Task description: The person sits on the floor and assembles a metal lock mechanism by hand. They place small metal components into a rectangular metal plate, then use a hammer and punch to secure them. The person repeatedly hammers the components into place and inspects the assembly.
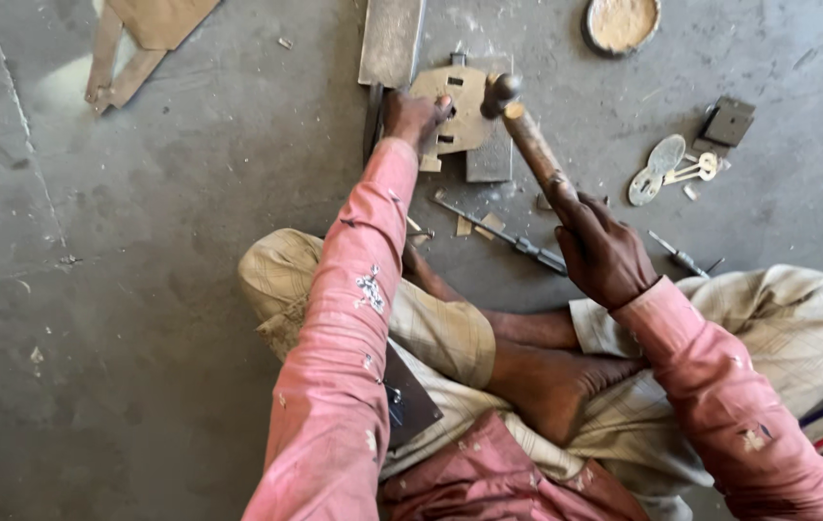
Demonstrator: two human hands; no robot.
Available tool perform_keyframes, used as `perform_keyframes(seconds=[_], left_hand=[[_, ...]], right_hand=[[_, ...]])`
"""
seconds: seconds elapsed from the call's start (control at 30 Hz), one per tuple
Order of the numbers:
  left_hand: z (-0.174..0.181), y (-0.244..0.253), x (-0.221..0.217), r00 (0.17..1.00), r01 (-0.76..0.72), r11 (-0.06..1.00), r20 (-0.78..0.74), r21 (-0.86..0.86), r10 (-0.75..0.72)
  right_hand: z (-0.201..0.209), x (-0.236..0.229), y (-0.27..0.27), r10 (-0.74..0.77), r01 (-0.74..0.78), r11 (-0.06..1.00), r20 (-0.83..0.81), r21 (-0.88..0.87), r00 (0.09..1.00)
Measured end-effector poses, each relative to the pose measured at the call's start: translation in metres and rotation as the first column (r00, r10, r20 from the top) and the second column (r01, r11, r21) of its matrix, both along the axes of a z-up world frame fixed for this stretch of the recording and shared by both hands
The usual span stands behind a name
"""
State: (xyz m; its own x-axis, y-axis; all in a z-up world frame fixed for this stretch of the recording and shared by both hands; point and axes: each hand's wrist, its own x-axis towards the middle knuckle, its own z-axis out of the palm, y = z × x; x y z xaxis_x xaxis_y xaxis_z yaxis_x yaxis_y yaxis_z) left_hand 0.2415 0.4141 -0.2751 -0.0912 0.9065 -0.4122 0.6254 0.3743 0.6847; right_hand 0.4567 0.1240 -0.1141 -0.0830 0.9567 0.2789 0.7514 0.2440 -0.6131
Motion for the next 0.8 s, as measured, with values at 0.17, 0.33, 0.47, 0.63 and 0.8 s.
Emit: perform_keyframes(seconds=[0.17,0.33,0.47,0.63,0.8], left_hand=[[-0.001,-0.015,0.0,0.999,-0.017,0.998,0.034,-0.052,0.019],[-0.012,-0.01,-0.002,0.989,-0.039,0.993,0.139,-0.113,0.055],[-0.022,0.02,-0.029,0.894,-0.018,0.99,0.442,-0.136,0.077],[-0.04,0.045,-0.09,0.748,0.003,0.981,0.652,-0.193,0.125],[0.008,0.042,-0.14,0.988,-0.058,0.994,0.15,0.096,0.043]], right_hand=[[0.004,-0.001,-0.017,0.02,-0.016,0.997,0.054,-0.07,0.998],[0.003,-0.003,-0.012,0.003,0.0,0.999,0.054,-0.055,0.999],[-0.008,0.009,-0.007,-0.17,0.105,0.972,-0.314,-0.212,0.934],[-0.03,0.023,-0.046,-0.541,0.02,0.8,-0.707,-0.599,0.456],[-0.032,0.014,-0.063,-0.276,0.28,0.887,0.065,-0.367,0.959]])
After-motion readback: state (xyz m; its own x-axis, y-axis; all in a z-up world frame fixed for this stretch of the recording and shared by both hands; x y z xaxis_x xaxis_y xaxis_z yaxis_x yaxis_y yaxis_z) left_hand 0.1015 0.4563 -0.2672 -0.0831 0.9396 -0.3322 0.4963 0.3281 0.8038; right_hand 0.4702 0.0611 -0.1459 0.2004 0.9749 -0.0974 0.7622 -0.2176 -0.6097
